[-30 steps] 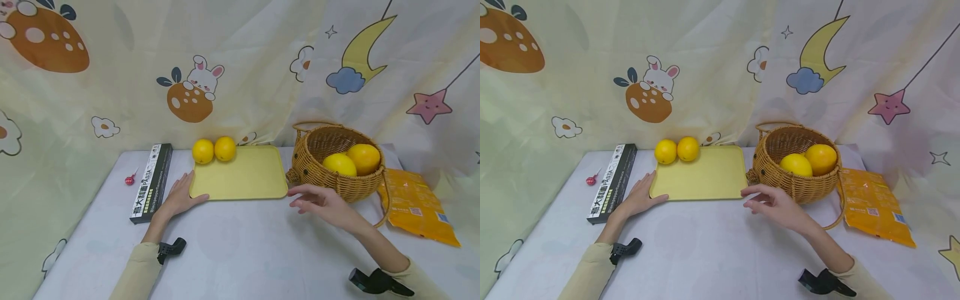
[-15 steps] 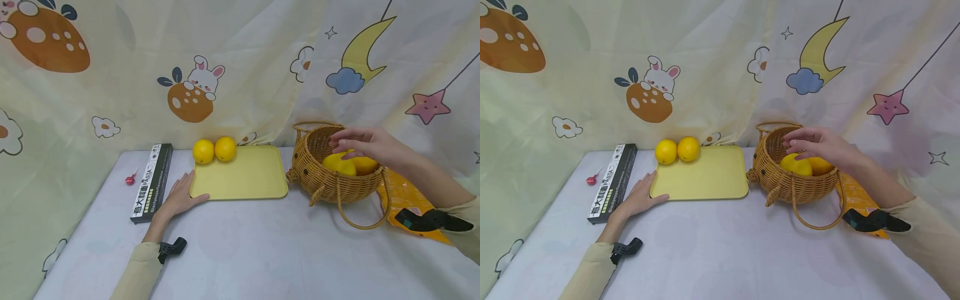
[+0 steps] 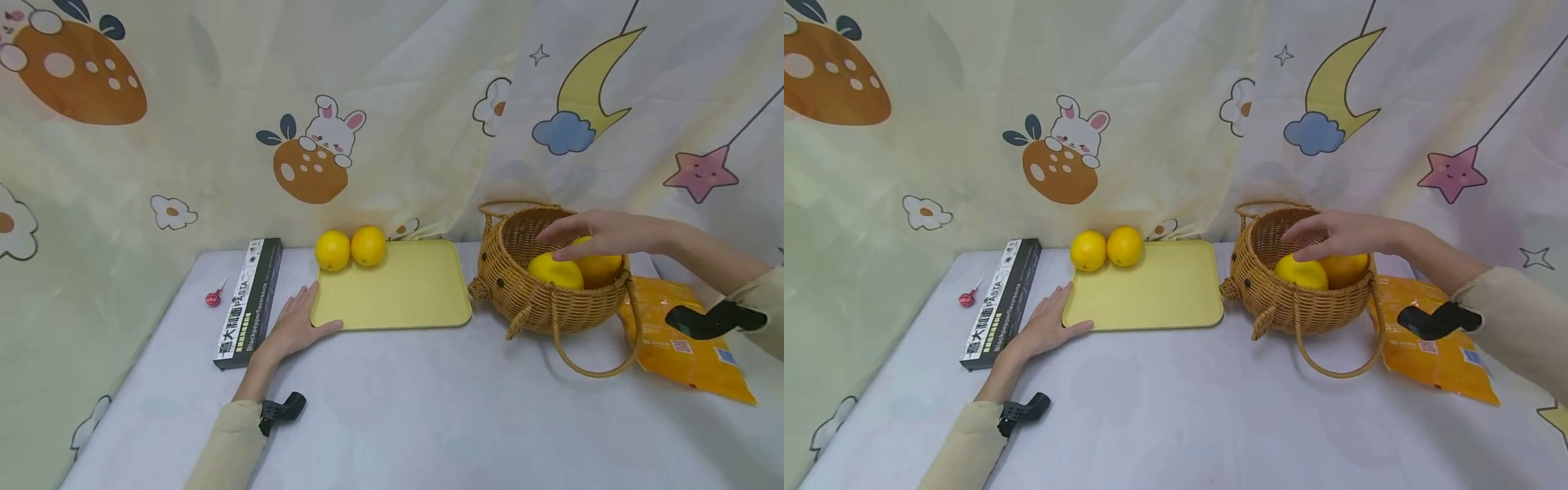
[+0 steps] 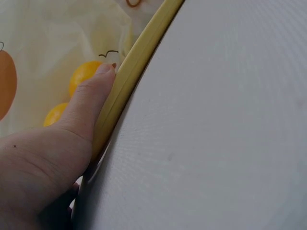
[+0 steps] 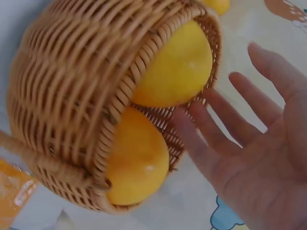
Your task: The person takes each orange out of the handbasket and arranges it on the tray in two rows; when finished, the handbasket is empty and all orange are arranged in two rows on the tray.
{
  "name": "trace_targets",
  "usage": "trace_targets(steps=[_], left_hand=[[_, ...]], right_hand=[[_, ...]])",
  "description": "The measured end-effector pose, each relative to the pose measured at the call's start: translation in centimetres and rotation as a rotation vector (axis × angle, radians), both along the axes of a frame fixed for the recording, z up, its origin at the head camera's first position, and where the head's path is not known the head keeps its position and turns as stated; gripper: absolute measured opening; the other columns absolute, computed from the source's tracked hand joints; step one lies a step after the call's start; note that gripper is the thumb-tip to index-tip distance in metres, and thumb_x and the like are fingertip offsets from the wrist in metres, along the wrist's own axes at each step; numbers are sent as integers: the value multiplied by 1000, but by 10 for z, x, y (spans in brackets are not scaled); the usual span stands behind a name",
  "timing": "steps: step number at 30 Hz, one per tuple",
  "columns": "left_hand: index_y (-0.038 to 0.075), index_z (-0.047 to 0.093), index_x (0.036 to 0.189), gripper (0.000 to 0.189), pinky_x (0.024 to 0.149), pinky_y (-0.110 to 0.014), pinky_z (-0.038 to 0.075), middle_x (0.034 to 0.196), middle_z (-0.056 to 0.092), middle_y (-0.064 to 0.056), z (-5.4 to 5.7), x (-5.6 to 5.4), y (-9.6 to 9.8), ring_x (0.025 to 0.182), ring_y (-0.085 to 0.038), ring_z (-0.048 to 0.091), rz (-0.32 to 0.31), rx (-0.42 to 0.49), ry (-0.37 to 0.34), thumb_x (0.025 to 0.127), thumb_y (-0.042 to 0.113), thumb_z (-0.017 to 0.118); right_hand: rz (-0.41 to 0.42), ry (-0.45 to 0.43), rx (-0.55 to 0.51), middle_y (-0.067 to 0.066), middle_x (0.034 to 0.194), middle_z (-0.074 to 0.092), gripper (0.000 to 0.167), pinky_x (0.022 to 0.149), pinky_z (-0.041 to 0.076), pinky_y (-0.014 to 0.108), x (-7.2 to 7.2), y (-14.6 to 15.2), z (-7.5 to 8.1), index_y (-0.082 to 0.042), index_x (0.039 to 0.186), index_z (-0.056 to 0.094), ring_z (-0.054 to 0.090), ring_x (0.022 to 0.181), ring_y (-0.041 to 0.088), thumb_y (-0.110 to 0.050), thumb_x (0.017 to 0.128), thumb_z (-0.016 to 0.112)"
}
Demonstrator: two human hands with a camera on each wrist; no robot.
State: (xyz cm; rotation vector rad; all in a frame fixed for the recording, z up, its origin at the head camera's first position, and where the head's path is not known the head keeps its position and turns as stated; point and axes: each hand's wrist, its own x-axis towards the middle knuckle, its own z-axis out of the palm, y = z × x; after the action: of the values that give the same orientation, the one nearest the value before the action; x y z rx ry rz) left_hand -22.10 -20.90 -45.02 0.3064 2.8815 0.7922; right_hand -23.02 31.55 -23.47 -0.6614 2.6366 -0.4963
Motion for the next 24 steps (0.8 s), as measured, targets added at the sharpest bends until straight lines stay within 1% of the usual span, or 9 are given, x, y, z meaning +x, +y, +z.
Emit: trace_targets(steps=[2, 3, 6, 9, 11, 13, 16, 20, 24], left_hand=[[5, 5, 156, 115, 125, -52, 1, 164, 9, -18, 0, 0, -1, 152, -36, 6, 2, 4, 14, 80, 69, 62], [5, 5, 156, 115, 125, -51, 2, 164, 9, -18, 1, 0, -1, 152, -36, 6, 3, 2, 19, 80, 69, 62], [5, 5, 156, 114, 125, -51, 2, 164, 9, -18, 1, 1, -1, 152, -35, 6, 2, 10, 22, 80, 69, 62], [5, 5, 156, 114, 125, -52, 2, 164, 9, -18, 2, 2, 0, 152, -36, 6, -1, 10, 11, 80, 68, 62], [5, 5, 156, 114, 125, -52, 2, 163, 9, -18, 1, 2, 1, 152, -36, 6, 0, 9, 6, 80, 68, 62], [4, 5, 156, 114, 125, -52, 2, 163, 10, -18, 1, 2, 1, 152, -36, 6, 0, 5, 9, 80, 68, 62], [4, 5, 156, 114, 125, -53, 2, 163, 10, -19, 0, 2, 1, 152, -37, 7, 0, 0, 11, 80, 68, 62], [5, 5, 156, 114, 125, -52, 2, 163, 9, -18, 0, 2, 0, 152, -36, 6, -2, -2, 5, 80, 69, 61], [4, 5, 156, 114, 125, -52, 2, 163, 9, -18, 0, 1, 0, 152, -36, 6, -3, -3, 8, 81, 69, 61]], right_hand=[[30, -30, 21, 12, 140, 55, 49, 100, 45, 61, -4, 0, 1, -11, 137, 53, 49, 128, 39, -33, 95, 61], [37, -44, 27, 14, 141, 53, 50, 100, 45, 61, -6, 0, 1, -10, 138, 51, 49, 129, 40, -33, 95, 60], [26, -104, 61, 18, 146, 46, 56, 98, 47, 61, -9, -1, 0, -10, 142, 46, 44, 132, 44, -36, 94, 60], [20, -183, 80, 23, 150, 39, 61, 97, 48, 60, -12, -1, -6, -10, 145, 42, 40, 133, 48, -38, 94, 60], [22, -223, 85, 25, 151, 36, 63, 97, 48, 60, -12, -1, -12, -11, 147, 40, 38, 133, 48, -39, 94, 60], [26, -238, 73, 24, 151, 37, 62, 98, 46, 60, -12, 0, -17, -11, 147, 40, 38, 132, 45, -39, 94, 60], [24, -230, 60, 22, 151, 37, 61, 99, 43, 62, -12, 2, -23, -14, 147, 41, 35, 134, 43, -38, 94, 60], [17, -220, 53, 22, 153, 36, 61, 99, 39, 67, -11, 4, -26, -17, 147, 41, 31, 137, 46, -39, 93, 61], [27, -228, 46, 20, 153, 35, 59, 99, 40, 67, -13, 6, -27, -20, 146, 42, 30, 138, 47, -39, 94, 60]])
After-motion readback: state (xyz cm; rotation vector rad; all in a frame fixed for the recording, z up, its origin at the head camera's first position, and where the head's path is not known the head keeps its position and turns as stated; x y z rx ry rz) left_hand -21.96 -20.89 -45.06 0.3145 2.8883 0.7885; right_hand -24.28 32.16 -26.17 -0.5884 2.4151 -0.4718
